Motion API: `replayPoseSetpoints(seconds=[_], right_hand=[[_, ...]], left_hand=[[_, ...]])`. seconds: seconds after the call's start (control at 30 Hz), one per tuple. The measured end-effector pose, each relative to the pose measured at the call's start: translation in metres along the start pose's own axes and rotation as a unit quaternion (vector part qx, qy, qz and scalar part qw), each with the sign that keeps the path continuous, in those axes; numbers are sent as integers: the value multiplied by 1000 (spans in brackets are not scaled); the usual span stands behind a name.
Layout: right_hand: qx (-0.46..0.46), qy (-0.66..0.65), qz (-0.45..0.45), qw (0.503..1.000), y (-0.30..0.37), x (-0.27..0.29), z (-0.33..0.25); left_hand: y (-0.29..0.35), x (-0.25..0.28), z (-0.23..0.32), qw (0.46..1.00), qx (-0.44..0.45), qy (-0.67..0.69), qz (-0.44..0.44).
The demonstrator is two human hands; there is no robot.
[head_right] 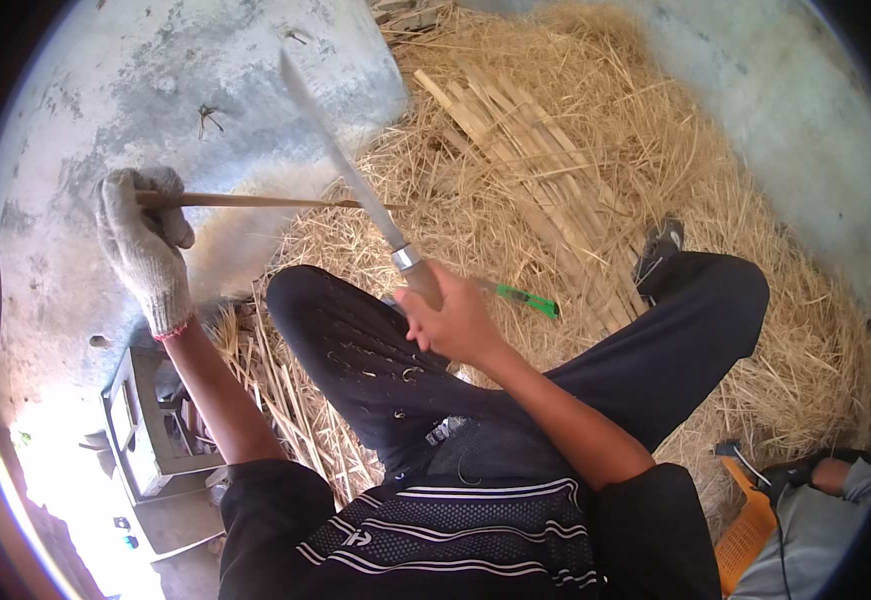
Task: The person sits on a straw-covered floor and uses a machete to split a long bamboo stick into thin strips. They then use a green utility knife to shave and smooth the edges of the bamboo strips.
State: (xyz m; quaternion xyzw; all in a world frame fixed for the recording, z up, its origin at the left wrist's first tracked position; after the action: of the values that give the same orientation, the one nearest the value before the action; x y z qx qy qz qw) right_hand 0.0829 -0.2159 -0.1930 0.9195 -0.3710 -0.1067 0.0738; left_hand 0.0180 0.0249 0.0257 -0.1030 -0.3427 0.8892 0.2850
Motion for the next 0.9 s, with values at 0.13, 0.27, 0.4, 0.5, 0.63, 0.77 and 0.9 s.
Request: replayPoseSetpoints(seconds=[0.13, 0.27, 0.4, 0.5, 0.63, 0.77, 0.9], right_hand=[[69, 187, 58, 978, 0, -33, 14], [66, 235, 72, 967, -7, -20, 35], [99, 206, 40, 973, 2, -23, 11], [93, 189, 18, 977, 11, -24, -5], [51, 305, 99, 946, -8, -16, 32], [88, 270, 87, 955, 1, -21, 7], [184, 236, 65, 952, 13, -30, -17]], left_hand=[[-3, -4, 13, 996, -5, -55, 69], [8, -13, 15, 982, -56, -128, 130], [10, -22, 13, 968, -126, -113, 185], [7, -15, 0, 981, -96, -8, 171], [-2, -2, -19, 982, -75, 43, 170], [11, -13, -3, 966, -171, -49, 187], [5, -21, -4, 962, -163, -83, 204]])
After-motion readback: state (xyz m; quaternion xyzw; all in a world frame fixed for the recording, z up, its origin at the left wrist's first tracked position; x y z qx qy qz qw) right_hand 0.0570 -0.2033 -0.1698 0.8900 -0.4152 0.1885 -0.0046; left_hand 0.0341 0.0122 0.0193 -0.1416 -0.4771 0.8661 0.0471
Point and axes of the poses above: each hand's wrist, its own y-axis away from the middle knuckle, its own x-axis out of the back of the hand, z = x × y, the point moved 4 cm from there along -y, towards the middle knuckle, and after that the axes turned 2 degrees about -x, right-handed, at the moved point
